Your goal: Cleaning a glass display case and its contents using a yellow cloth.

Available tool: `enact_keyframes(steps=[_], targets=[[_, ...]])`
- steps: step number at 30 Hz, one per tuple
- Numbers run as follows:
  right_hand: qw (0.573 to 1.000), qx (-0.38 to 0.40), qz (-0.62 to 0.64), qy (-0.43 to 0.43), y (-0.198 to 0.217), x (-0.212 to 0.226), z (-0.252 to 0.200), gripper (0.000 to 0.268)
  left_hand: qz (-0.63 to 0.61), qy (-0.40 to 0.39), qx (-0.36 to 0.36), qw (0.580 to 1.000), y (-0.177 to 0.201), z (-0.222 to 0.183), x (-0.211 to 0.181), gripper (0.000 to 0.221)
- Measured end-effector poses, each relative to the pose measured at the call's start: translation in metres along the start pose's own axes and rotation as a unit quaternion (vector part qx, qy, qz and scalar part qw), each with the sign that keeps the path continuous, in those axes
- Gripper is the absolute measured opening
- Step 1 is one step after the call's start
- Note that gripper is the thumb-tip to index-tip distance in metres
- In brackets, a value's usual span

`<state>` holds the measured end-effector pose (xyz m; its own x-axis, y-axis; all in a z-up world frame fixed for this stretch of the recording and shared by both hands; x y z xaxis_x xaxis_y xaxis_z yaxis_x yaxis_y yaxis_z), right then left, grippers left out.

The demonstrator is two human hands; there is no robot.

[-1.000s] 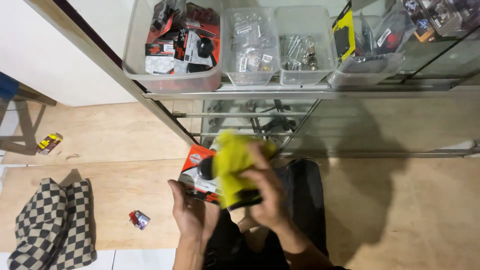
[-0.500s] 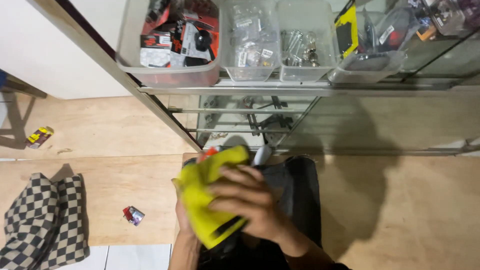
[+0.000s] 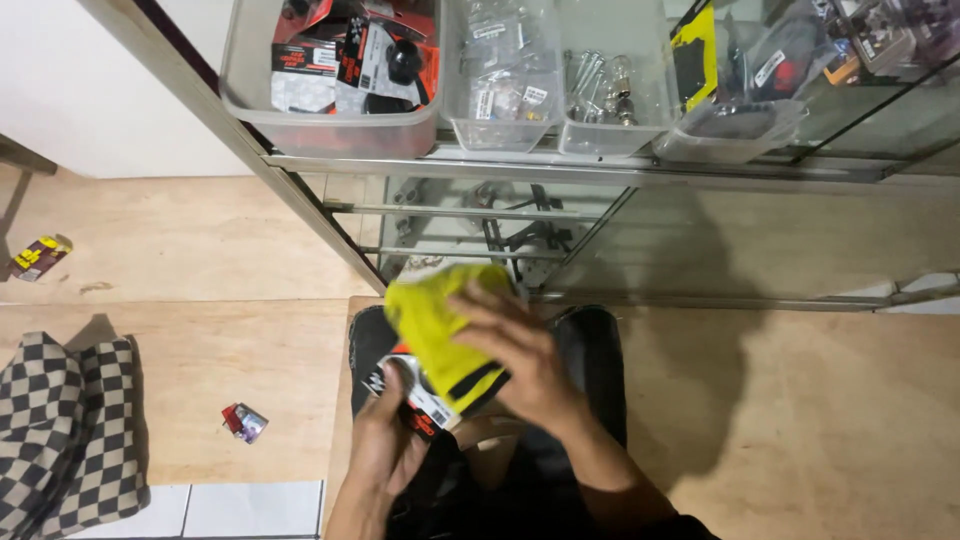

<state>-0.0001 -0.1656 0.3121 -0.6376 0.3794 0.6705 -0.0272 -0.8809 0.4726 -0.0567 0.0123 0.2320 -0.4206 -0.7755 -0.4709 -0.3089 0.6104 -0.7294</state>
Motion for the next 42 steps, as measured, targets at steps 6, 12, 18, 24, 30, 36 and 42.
enact_keyframes(steps=[6,12,18,24,30,36,42], targets=[[0.998,0.053,-0.034,0.027,-0.031,-0.006,-0.053,0.048,-0.069,-0.093,-0.005,0.993,-0.015,-0.002,-0.029,0.058],[0.922,-0.073,0.254,-0.281,-0.032,-0.042,-0.08,0.04,-0.118,-0.169,0.02,0.978,-0.028,-0.006,-0.023,0.065],[0.999,0.01,-0.004,-0.036,-0.042,0.045,-0.037,0.051,-0.108,-0.195,0.039,0.974,-0.002,0.005,0.012,0.088],[0.998,0.066,0.0,-0.004,-0.054,0.075,-0.038,0.047,-0.076,-0.221,0.043,0.971,0.053,0.017,0.033,0.106],[0.999,0.041,0.015,0.029,-0.054,0.095,-0.031,0.046,-0.113,-0.191,0.14,0.965,0.065,0.01,0.033,0.12],[0.998,0.017,-0.016,0.056,-0.049,0.11,-0.024,0.045,-0.11,-0.149,0.085,0.979,0.046,0.005,0.031,0.12],[0.994,0.06,-0.089,0.006,-0.06,0.096,0.0,0.064,-0.143,-0.181,0.127,0.965,-0.016,-0.017,0.026,0.084]])
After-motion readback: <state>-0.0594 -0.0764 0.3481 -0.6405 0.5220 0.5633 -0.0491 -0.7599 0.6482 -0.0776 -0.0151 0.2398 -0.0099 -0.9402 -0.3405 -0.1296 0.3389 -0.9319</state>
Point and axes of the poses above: each hand's wrist, its own z-axis towards the middle knuckle, its own y-axis out of the back of the hand, x = y × z, the point moved 4 cm from there along z, towards the middle knuckle
